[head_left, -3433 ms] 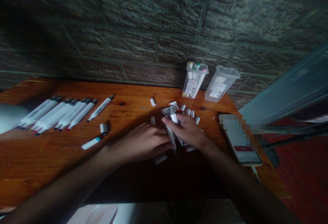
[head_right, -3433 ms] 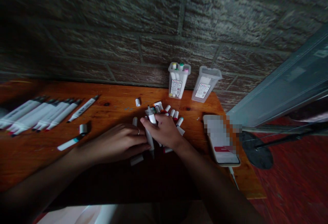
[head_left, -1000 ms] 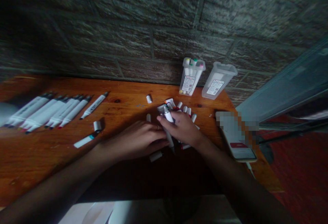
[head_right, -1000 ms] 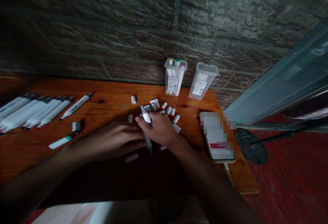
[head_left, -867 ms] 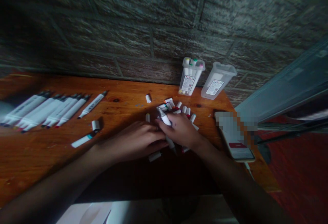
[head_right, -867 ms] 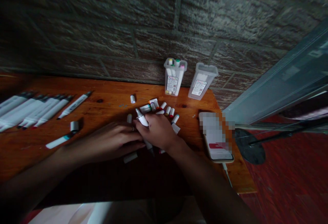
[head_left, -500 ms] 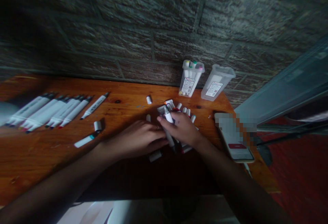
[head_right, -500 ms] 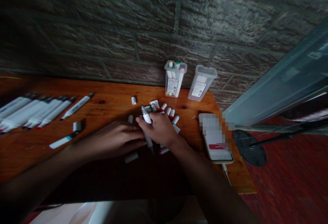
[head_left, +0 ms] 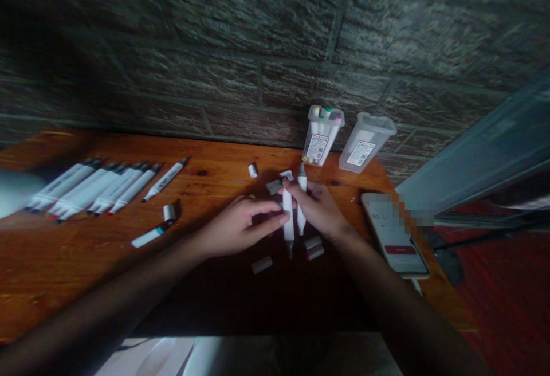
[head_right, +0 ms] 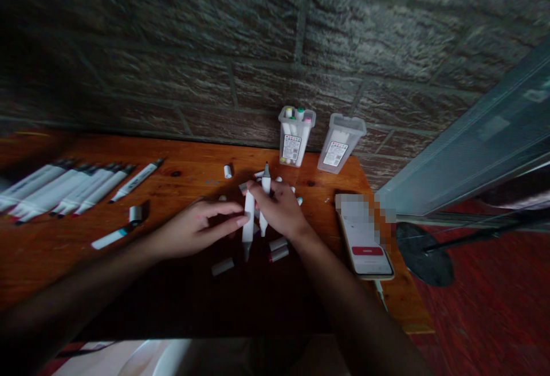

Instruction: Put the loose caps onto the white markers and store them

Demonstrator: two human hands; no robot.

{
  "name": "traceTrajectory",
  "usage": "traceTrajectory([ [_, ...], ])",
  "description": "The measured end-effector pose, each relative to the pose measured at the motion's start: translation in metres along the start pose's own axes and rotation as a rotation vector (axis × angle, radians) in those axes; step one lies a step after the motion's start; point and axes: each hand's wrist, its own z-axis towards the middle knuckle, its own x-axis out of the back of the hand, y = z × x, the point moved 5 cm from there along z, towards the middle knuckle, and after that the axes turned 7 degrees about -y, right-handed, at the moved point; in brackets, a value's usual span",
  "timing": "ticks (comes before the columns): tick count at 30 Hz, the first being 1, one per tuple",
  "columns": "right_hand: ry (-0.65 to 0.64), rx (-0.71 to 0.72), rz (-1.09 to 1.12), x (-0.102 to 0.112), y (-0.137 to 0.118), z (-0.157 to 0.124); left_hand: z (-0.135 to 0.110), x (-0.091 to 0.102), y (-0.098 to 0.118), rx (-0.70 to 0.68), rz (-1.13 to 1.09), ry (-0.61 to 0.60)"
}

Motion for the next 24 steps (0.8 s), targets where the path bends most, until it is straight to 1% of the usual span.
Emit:
traceTrajectory([
  [7,-0.075,0.065,-0.017,-0.005,-0.010,-0.004,0.003,-0.006,-0.009,0.141,-0.403,-0.023],
  [10,-0.100,0.078,0.009,-0.009,-0.013,-0.006,0.004,-0.008,-0.012,0.190,-0.502,-0.020],
  [12,-0.104,0.049,0.039,-0.010,-0.012,-0.006,0.004,-0.010,-0.014,0.213,-0.548,-0.021],
  [14,-0.098,0.025,0.047,-0.010,-0.008,-0.006,0.004,-0.010,-0.015,0.226,-0.580,-0.008],
  [16,-0.080,0.044,0.019,-0.009,-0.007,-0.005,0.005,-0.010,-0.017,0.237,-0.608,0.015],
  [18,-0.036,0.068,0.002,-0.006,-0.007,-0.003,0.006,-0.010,-0.019,0.240,-0.637,0.037],
  [19,0.011,0.068,0.013,-0.003,-0.006,-0.002,0.006,-0.010,-0.020,0.241,-0.648,0.047],
  [22,0.216,0.066,0.099,0.010,-0.003,-0.001,0.008,-0.009,-0.028,0.240,-0.644,0.094],
  [24,0.320,0.110,0.142,0.018,-0.004,-0.002,0.009,-0.009,-0.034,0.248,-0.624,0.123],
])
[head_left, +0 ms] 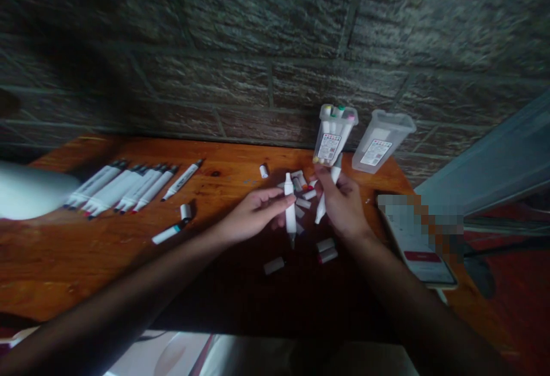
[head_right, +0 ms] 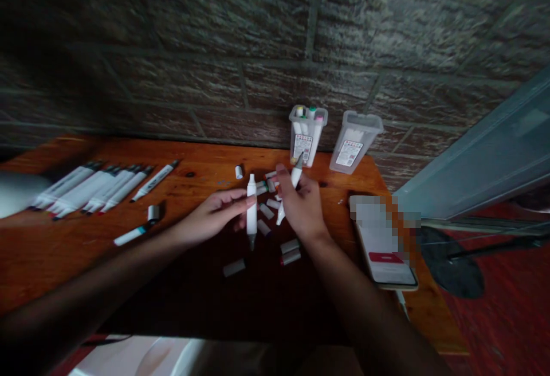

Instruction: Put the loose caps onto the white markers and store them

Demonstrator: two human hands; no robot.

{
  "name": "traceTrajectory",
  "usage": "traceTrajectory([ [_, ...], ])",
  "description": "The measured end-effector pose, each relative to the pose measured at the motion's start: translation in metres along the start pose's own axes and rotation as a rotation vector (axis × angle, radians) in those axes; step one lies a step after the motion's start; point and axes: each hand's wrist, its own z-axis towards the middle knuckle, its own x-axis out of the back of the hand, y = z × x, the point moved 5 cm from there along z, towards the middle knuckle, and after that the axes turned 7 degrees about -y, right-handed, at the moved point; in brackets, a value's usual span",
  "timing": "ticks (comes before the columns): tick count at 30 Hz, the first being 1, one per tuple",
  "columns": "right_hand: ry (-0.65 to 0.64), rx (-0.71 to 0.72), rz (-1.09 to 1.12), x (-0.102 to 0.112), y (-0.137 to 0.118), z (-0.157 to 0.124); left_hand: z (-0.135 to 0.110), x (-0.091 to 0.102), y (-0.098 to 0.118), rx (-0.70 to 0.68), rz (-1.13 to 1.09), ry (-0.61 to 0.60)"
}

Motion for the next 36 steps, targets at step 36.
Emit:
traceTrajectory([
  [36,-0.026,-0.014,0.418,0.001,-0.009,0.007,-0.013,-0.020,0.000,0.214,-0.053,-0.175],
])
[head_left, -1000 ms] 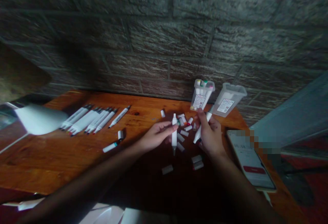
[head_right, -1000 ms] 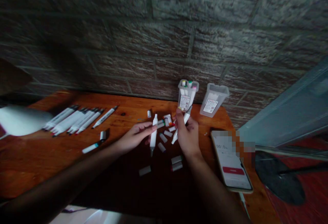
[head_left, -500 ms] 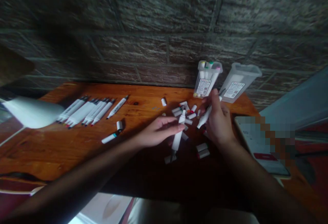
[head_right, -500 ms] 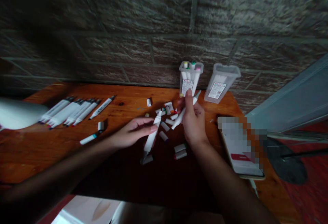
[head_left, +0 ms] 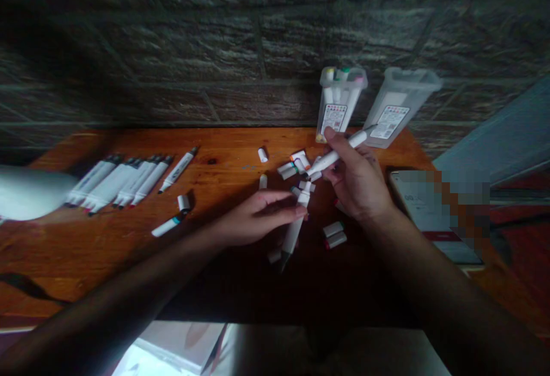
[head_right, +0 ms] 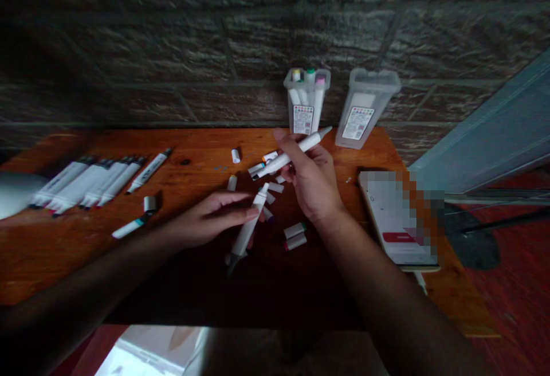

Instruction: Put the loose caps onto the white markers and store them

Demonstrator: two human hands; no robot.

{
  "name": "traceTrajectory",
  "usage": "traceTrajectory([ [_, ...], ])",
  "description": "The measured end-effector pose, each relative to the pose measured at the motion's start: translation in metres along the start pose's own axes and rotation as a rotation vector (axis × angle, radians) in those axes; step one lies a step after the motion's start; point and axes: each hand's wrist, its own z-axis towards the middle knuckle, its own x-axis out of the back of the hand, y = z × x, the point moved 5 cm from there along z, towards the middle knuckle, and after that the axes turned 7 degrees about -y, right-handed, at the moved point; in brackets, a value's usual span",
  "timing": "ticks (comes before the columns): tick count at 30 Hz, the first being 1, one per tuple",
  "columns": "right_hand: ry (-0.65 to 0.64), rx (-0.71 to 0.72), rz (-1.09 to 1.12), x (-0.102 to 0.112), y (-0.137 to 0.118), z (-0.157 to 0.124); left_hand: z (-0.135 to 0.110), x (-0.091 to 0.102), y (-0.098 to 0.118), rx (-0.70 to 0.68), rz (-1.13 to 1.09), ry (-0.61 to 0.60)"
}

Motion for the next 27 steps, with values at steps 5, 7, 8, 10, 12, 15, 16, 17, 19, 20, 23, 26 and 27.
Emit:
traceTrajectory([
  [5,-0.015,-0.024,0.040,-0.002,0.007,-0.002,0.003,0.004,-0.004,-0.010,-0.006,0.017],
  [7,-0.025,-0.008,-0.003,-0.004,0.008,-0.003,0.005,0.006,-0.006,-0.025,0.006,0.040],
  [8,-0.034,0.015,-0.033,-0.005,0.007,-0.003,0.005,0.007,-0.007,-0.031,0.011,0.046],
  [10,-0.047,0.069,-0.099,-0.006,0.004,-0.005,0.006,0.007,-0.008,-0.043,0.011,0.047],
  [12,-0.038,0.117,-0.152,-0.006,0.000,-0.006,0.005,0.007,-0.008,-0.057,0.010,0.043],
  [15,-0.003,0.151,-0.202,-0.003,-0.005,-0.006,0.005,0.006,-0.007,-0.057,0.015,0.040],
  [16,0.003,0.155,-0.215,-0.002,-0.006,-0.005,0.005,0.006,-0.006,-0.052,0.015,0.040],
  [17,0.005,0.157,-0.226,-0.002,-0.006,-0.005,0.005,0.006,-0.006,-0.047,0.014,0.040],
  [19,0.001,0.171,-0.246,-0.003,-0.007,-0.005,0.006,0.006,-0.004,-0.051,0.013,0.043],
  [20,-0.007,0.183,-0.257,-0.004,-0.007,-0.006,0.006,0.006,-0.004,-0.057,0.017,0.046],
  [23,-0.043,0.222,-0.318,-0.008,-0.007,-0.008,0.007,0.007,-0.002,-0.082,0.049,0.052],
  [26,-0.051,0.241,-0.393,-0.010,-0.006,-0.009,0.007,0.007,-0.003,-0.084,0.073,0.056],
  [27,-0.045,0.246,-0.408,-0.009,-0.006,-0.009,0.006,0.008,-0.003,-0.082,0.074,0.059],
])
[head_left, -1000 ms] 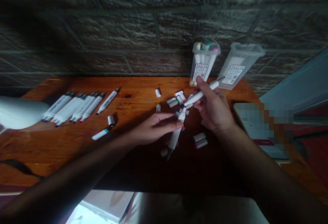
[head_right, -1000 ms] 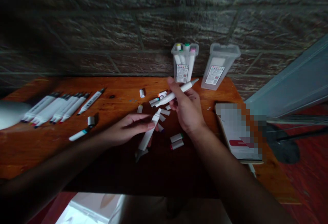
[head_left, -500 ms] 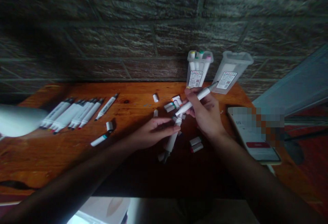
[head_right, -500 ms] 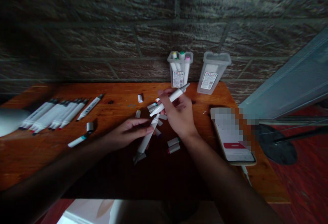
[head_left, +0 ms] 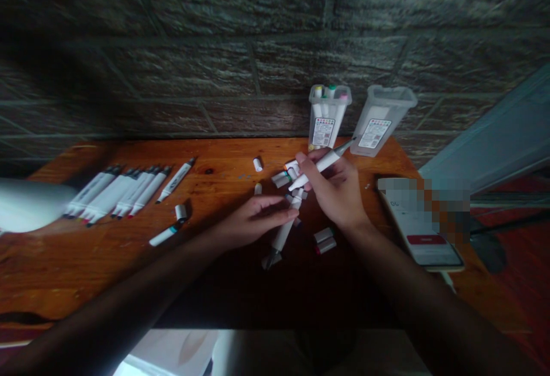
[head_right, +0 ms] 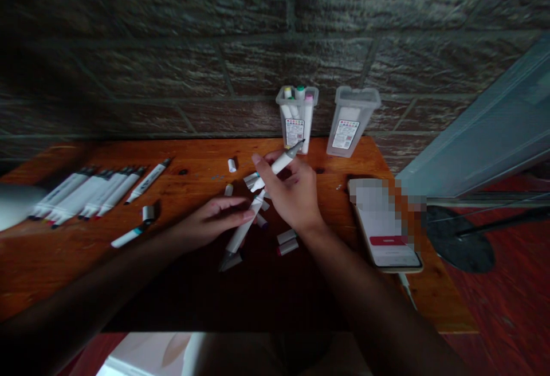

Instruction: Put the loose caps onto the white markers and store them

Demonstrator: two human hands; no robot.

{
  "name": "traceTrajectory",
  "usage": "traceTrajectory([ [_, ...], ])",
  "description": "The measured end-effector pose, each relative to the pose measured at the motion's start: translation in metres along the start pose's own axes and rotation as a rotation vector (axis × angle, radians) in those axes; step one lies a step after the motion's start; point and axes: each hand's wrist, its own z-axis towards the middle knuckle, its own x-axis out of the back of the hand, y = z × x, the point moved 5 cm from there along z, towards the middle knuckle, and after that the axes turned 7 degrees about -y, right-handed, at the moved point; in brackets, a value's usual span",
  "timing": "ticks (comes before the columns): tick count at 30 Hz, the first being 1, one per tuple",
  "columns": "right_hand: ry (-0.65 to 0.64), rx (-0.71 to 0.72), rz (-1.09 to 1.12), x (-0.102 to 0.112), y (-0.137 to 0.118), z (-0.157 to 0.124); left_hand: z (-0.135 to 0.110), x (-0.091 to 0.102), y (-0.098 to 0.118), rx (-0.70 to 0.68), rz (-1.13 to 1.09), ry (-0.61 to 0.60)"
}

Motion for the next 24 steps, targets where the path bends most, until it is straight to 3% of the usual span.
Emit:
traceTrajectory([
  [18,0.089,-0.022,0.070,0.005,0.004,0.001,0.002,0.003,-0.004,0.014,-0.059,0.042],
  [24,0.158,-0.136,0.140,0.013,0.005,0.002,0.001,0.004,-0.002,0.035,-0.069,0.096],
])
